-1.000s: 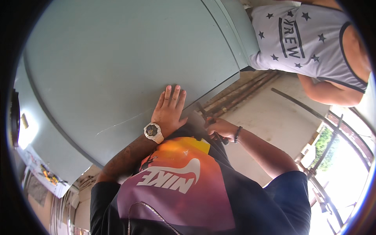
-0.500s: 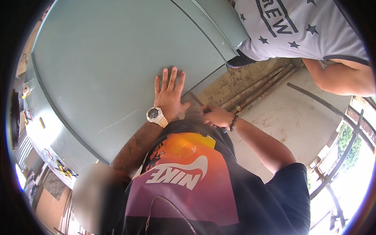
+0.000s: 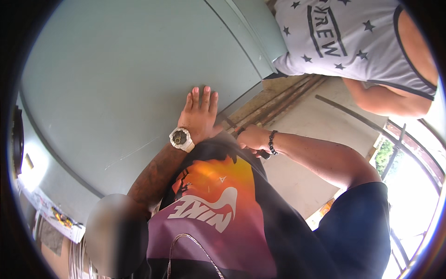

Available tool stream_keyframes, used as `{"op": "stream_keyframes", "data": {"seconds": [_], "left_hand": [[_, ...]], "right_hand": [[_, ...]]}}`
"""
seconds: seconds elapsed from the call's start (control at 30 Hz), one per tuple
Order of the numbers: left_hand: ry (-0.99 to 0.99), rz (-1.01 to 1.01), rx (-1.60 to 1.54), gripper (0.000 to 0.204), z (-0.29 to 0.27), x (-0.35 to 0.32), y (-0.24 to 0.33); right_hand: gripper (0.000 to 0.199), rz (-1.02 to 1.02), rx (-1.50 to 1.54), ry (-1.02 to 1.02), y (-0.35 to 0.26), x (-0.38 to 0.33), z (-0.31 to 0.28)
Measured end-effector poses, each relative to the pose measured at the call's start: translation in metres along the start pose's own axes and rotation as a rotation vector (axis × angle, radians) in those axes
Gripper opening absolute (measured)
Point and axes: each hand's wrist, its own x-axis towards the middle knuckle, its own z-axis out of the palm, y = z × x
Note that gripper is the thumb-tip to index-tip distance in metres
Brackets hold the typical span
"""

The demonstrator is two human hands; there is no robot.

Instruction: The person aligns and secures large gray composite panels on a workbench with a coworker. They use pliers to press along seams and a hammer to tap edges into place, then apply sealant along the joint with a brush.

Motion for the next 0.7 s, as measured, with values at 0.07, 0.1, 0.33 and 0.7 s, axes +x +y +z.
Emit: {"op": "stream_keyframes", "data": {"seconds": [0.07, 0.1, 0.33, 0.7], "left_hand": [[0.032, 0.02, 0.008, 0.094, 0.003, 0.002, -0.002], [0.053, 0.031, 0.014, 0.094, 0.007, 0.001, -0.002], [0.139, 0.059, 0.089, 0.08, 0.008, -0.002, -0.004], [0.155, 0.023, -0.055, 0.084, 0.005, 0.0, -0.005]], "right_hand": [[0.011, 0.086, -0.048, 0.02, -0.019, -0.014, 0.004], [0.011, 0.111, -0.055, 0.017, -0.025, -0.018, 0.005], [0.011, 0.314, -0.066, 0.011, -0.058, -0.03, 0.011], [0.028, 0.297, -0.055, 0.006, -0.047, -0.026, 0.005]]}}
